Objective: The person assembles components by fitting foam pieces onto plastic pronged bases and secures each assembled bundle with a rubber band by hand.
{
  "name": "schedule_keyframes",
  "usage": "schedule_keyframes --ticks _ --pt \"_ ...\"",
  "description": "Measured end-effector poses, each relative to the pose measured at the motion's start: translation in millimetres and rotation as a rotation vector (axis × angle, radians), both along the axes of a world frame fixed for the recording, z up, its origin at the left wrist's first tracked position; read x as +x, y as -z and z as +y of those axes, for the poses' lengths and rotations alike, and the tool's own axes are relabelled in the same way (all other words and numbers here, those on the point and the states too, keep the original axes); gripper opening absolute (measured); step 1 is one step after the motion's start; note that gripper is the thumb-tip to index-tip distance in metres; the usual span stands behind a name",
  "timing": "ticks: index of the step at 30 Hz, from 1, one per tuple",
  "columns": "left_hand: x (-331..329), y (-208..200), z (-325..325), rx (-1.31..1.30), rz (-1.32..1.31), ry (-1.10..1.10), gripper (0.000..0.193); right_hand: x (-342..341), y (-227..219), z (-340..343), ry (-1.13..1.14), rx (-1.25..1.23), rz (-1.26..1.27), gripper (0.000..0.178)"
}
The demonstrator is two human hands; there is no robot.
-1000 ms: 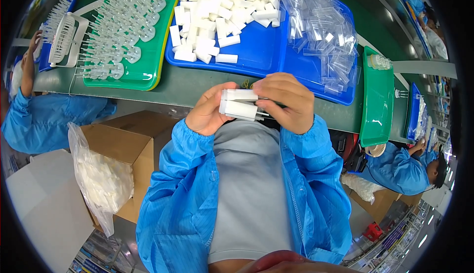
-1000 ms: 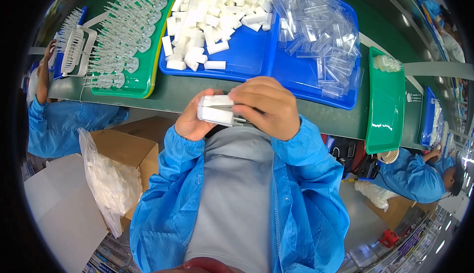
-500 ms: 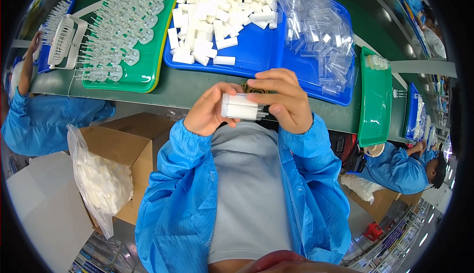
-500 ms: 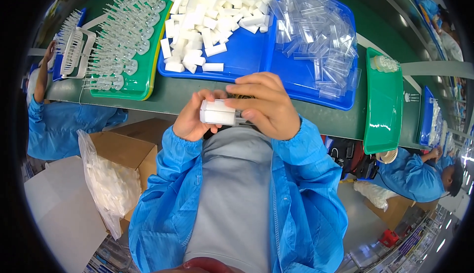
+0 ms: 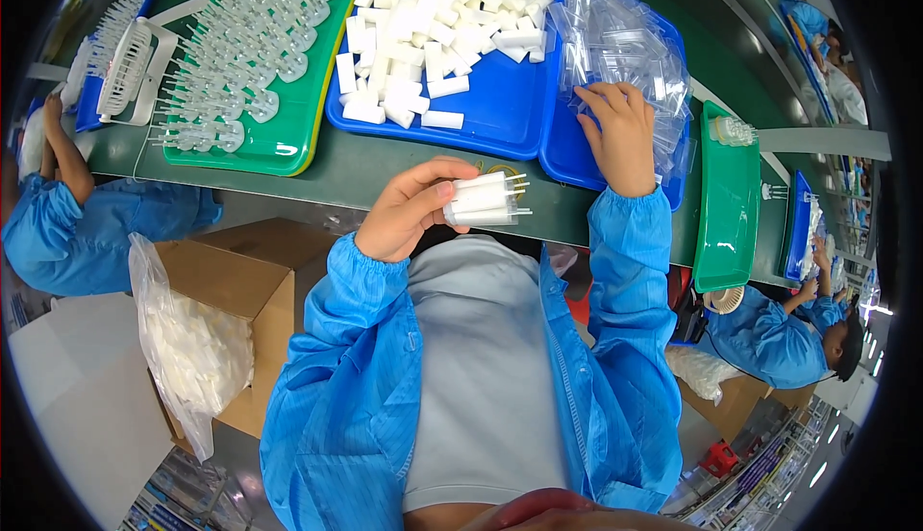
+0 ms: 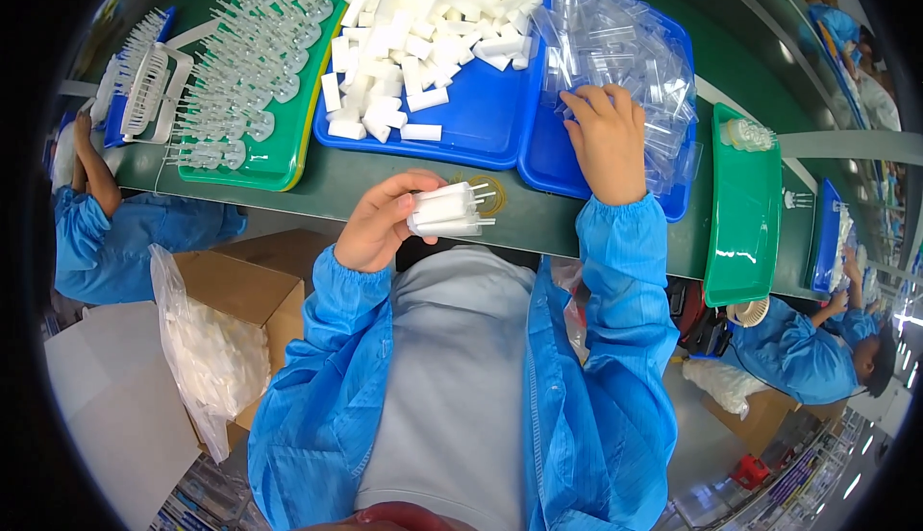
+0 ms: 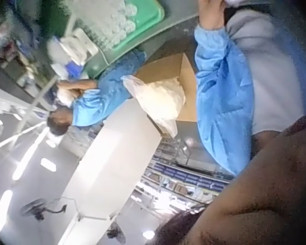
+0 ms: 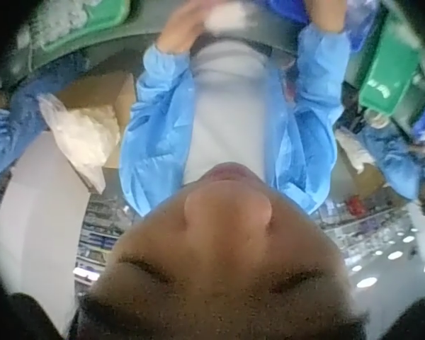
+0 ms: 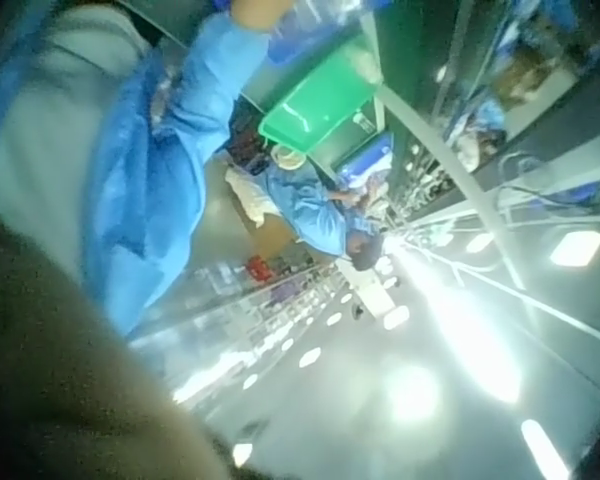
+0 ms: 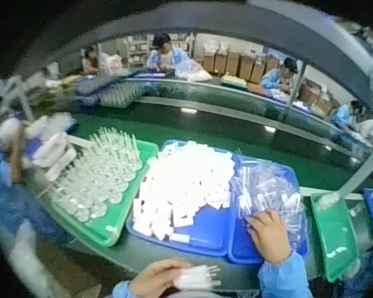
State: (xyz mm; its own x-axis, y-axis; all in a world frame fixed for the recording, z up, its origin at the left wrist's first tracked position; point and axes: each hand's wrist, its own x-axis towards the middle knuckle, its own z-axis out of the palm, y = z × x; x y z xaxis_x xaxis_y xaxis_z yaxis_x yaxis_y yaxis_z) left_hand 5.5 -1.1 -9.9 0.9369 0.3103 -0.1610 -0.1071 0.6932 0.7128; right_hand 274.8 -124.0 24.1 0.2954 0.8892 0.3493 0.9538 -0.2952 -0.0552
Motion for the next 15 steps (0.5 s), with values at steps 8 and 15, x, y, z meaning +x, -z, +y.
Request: schedule_keyframes --ticks 8,15 --pt "0.1 -3.2 -1.4 -0.024 -0.016 0.029 0.043 0.7 -6.8 3.3 -0.12 0.08 0.006 0.024" --pt "0.1 3.4 -2.8 -0.003 0.0 0.021 0.047 -37.9 -33.1 -4.8 -0.228 0.28 0.747 0.018"
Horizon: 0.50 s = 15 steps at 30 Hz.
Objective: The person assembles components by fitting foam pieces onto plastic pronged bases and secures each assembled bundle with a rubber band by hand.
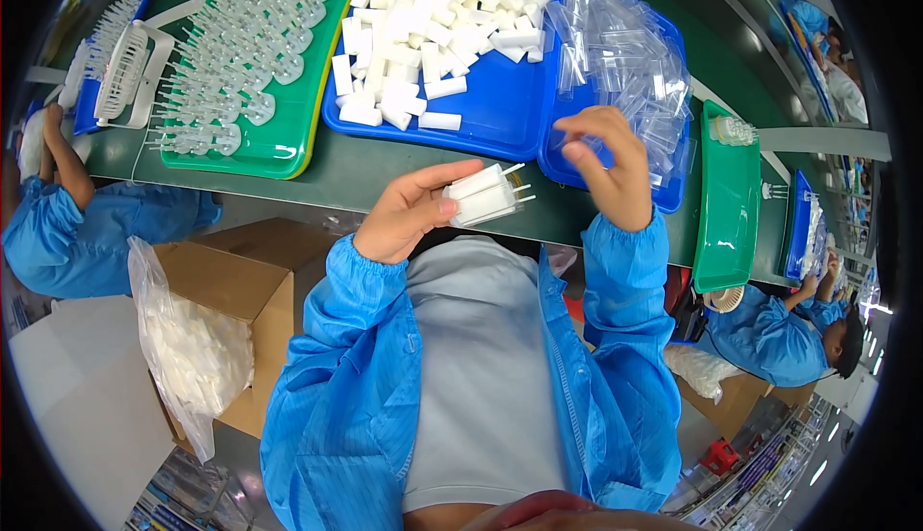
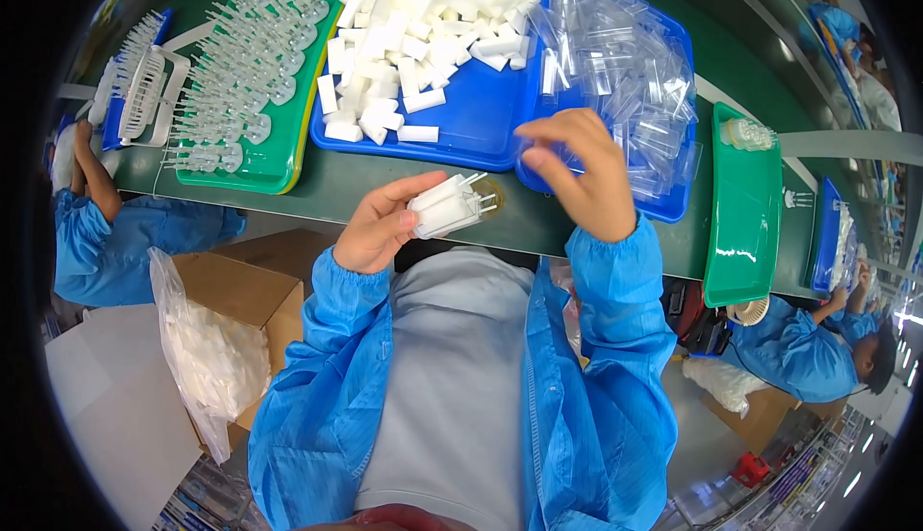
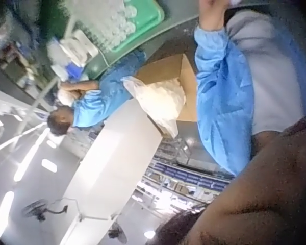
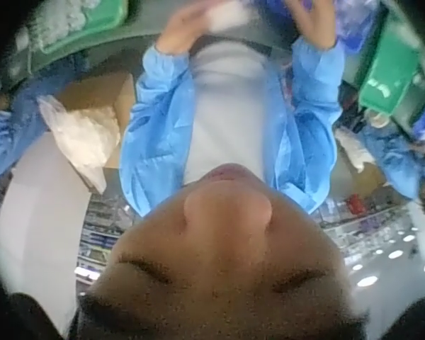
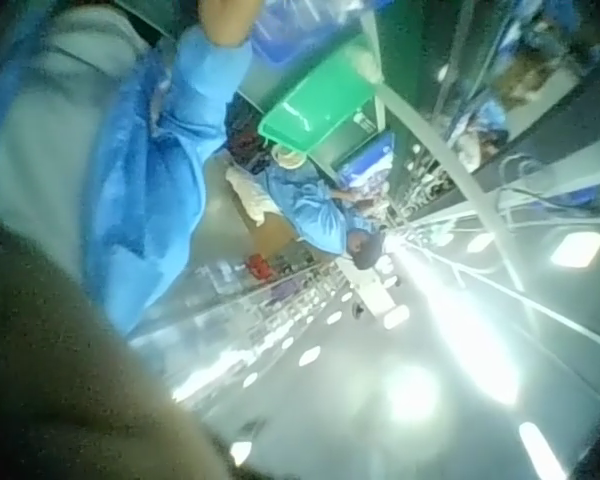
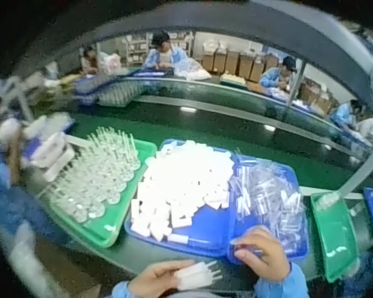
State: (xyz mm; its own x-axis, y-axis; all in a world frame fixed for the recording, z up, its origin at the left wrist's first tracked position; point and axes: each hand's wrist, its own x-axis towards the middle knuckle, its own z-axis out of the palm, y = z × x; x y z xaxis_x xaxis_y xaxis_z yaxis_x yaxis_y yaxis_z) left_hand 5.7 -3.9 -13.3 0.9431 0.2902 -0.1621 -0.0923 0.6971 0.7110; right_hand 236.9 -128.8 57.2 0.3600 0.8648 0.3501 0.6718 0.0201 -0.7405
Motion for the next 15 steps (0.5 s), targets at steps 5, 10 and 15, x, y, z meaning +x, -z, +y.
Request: schedule_keyframes --ticks 5,10,15 --pt "0.7 -14.2 -0.6 -0.027 0.054 0.029 0.041 -22.2 -11.7 -2.1 -0.207 -0.039 -0.004 0.018" --pt "-0.2 -10.6 -1.5 0.004 0.038 -0.004 0.04 -23.4 -13.3 -4.0 -0.227 -0.027 0.061 0.02" --pt "0.3 -12.4 -1.7 -0.005 0.039 -0.008 0.039 -20.8 -10.5 -1.7 -0.299 -0.023 0.003 0.023"
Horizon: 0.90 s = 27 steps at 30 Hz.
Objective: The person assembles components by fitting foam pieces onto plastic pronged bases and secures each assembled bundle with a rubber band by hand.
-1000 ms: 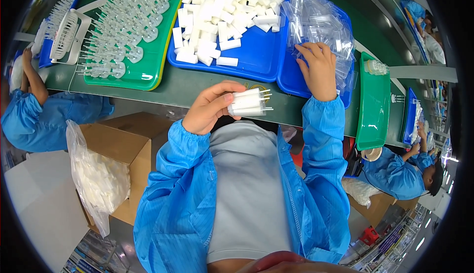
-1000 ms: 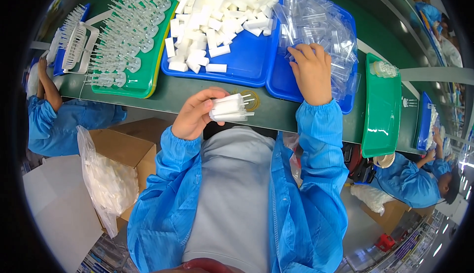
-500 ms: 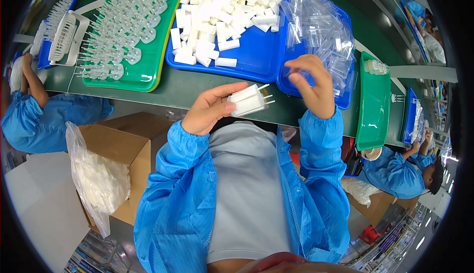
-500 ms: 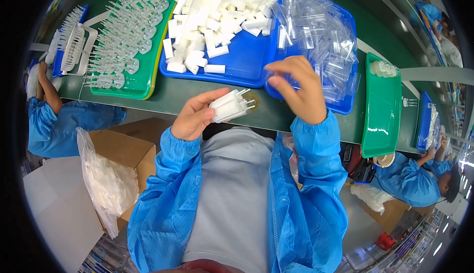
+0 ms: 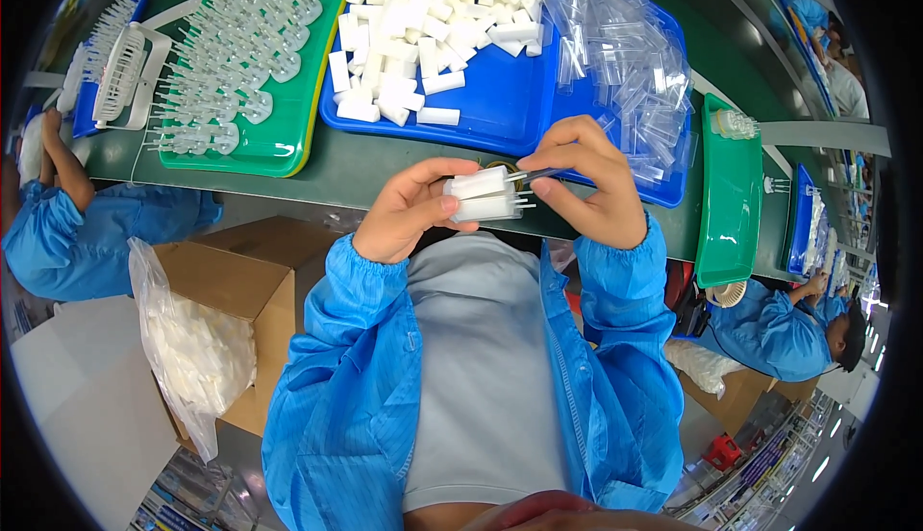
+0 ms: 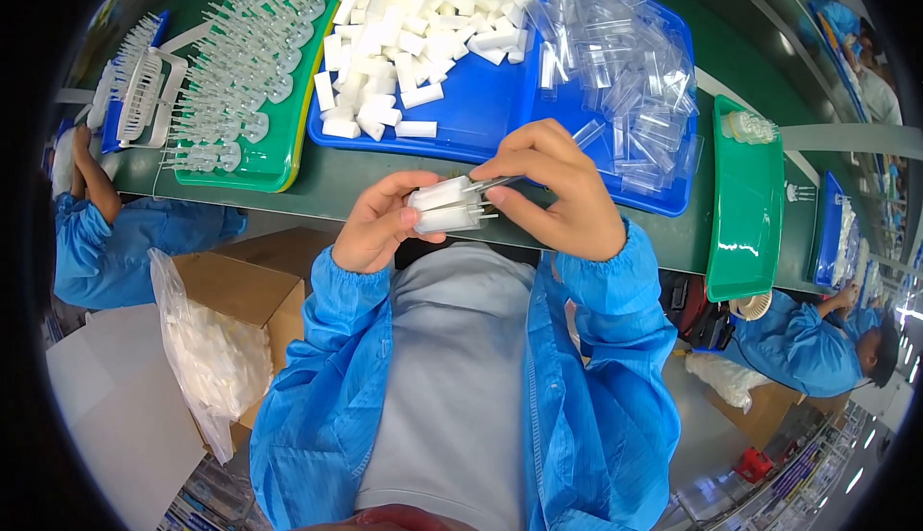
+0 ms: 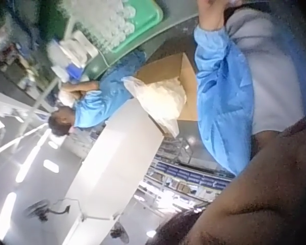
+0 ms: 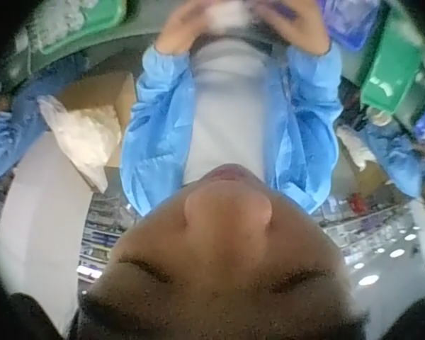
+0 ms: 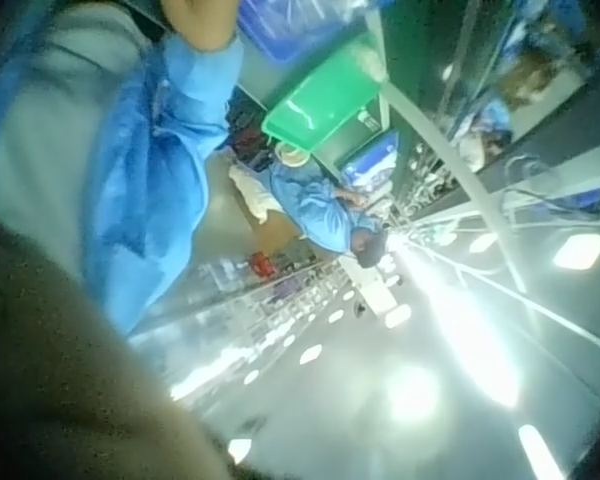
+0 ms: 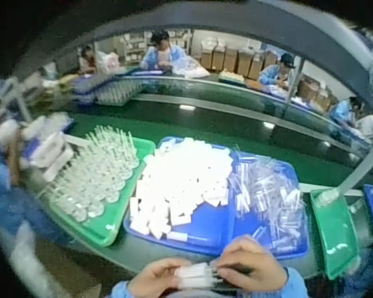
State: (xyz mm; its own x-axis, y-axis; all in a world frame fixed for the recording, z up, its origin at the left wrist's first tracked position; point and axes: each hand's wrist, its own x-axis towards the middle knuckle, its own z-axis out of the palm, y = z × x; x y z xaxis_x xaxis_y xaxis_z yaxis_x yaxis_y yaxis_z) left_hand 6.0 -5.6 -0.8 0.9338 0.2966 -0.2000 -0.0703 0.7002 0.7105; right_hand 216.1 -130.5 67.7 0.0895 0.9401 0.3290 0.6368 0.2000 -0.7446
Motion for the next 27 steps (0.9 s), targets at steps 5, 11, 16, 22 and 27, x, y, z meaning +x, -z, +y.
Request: schedule_keyframes --ticks 5,11,16,22,27 --pt "2.2 0.1 -0.7 0.036 -0.033 0.017 0.034 -9.5 3.0 2.7 0.017 -0.016 0.095 0.04" --pt "6.1 2.5 -8.6 0.146 -0.081 -0.038 0.034 -22.7 2.9 3.9 0.041 -0.057 0.256 0.06" --pt "9.6 2.1 -10.5 0.161 -0.044 -0.027 0.034 -32.5 -1.8 7.4 0.047 -0.073 0.29 0.063" --pt "10.3 9.8 -9.4 0.26 -0.063 -0.031 0.035 -26.5 -2.0 9.7 -0.058 0.019 0.047 0.045" --pt "10.2 11.4 -9.7 0.236 -0.072 -0.063 0.034 -26.3 -14.6 4.1 0.028 -0.031 -0.04 0.032"
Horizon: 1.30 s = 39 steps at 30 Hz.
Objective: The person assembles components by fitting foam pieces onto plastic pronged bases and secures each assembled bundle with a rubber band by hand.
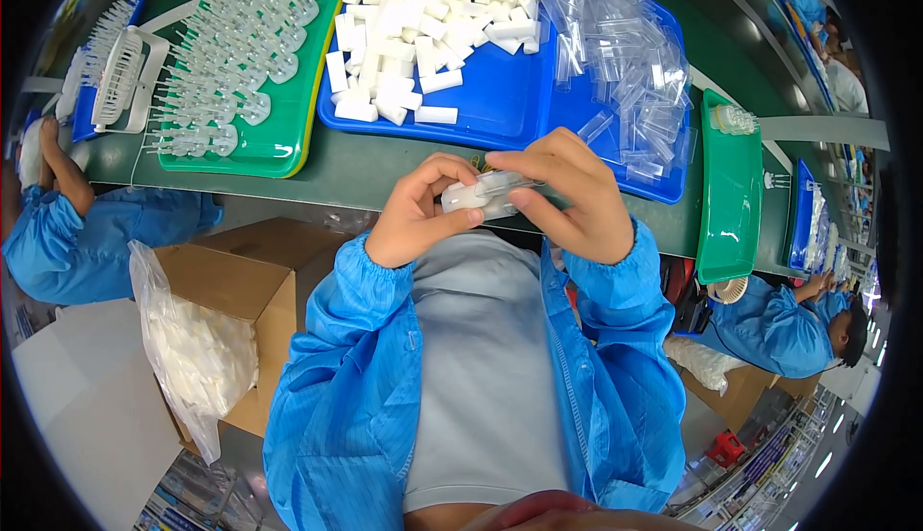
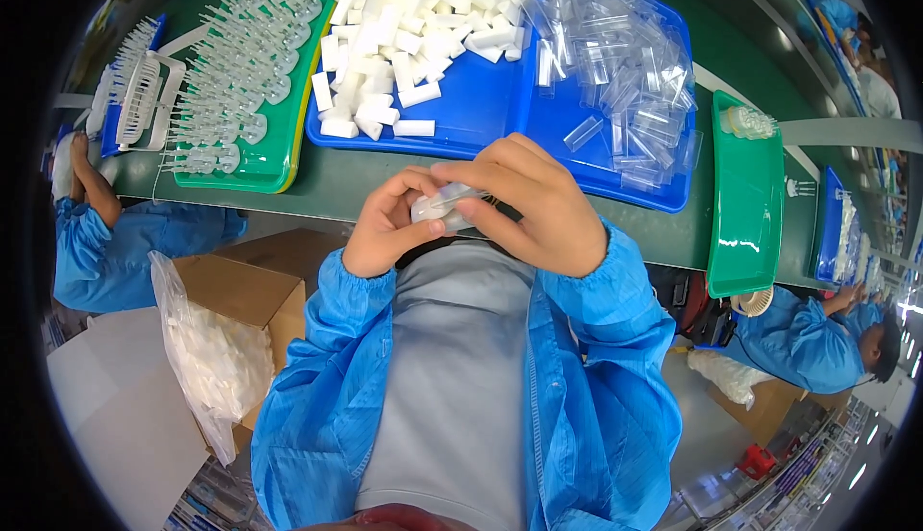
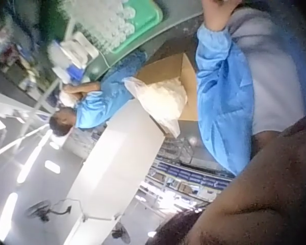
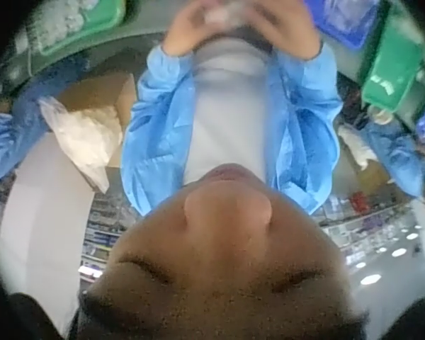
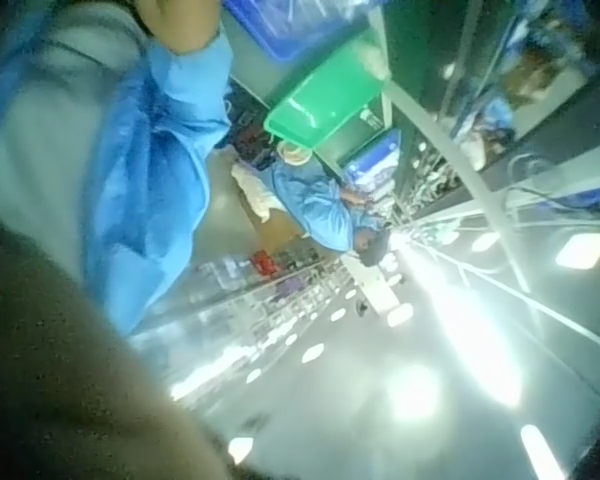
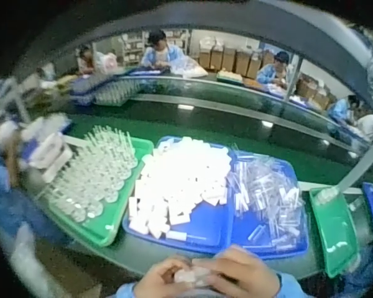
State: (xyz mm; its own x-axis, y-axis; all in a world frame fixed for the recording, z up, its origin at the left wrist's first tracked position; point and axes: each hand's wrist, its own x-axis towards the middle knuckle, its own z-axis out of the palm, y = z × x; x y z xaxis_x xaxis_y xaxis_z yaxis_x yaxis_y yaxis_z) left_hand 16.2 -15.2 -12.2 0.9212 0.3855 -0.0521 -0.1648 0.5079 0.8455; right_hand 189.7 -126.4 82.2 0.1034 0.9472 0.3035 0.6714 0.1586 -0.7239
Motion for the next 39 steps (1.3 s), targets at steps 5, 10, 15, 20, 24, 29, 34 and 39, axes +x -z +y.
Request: schedule_keyframes --ticks 5,10,15,20,24,29,34,39 --pt "0.0 1.5 1.2 0.133 -0.032 -0.067 0.034 5.9 -3.3 -6.6 0.01 -0.02 0.066 0.026" --pt "0.3 -1.3 0.2 0.142 -0.023 -0.085 0.034 8.5 3.1 -10.3 0.018 -0.051 0.118 0.022" --pt "-0.6 -3.8 -0.8 0.157 -0.017 -0.098 0.033 5.0 15.9 -11.8 0.174 -0.249 0.485 0.02" --pt "-1.1 -6.1 -2.0 0.243 0.0 -0.142 0.035 6.6 22.8 -8.7 0.179 -0.142 0.315 0.019" --pt "-1.3 -5.3 -2.8 0.205 -0.018 -0.135 0.034 -3.6 18.0 -11.2 0.22 -0.112 0.355 0.02" --pt "-3.2 -7.2 -1.8 0.193 -0.006 -0.136 0.032 7.9 12.5 -11.9 0.005 -0.103 0.234 0.024" --pt "-2.6 -9.7 -2.1 0.228 0.0 -0.131 0.031 12.2 13.0 -12.6 -0.085 0.014 0.042 0.029" --pt "-1.1 -9.7 -2.1 0.274 0.02 -0.175 0.029 10.0 13.4 -13.8 -0.068 0.046 -0.081 0.031"
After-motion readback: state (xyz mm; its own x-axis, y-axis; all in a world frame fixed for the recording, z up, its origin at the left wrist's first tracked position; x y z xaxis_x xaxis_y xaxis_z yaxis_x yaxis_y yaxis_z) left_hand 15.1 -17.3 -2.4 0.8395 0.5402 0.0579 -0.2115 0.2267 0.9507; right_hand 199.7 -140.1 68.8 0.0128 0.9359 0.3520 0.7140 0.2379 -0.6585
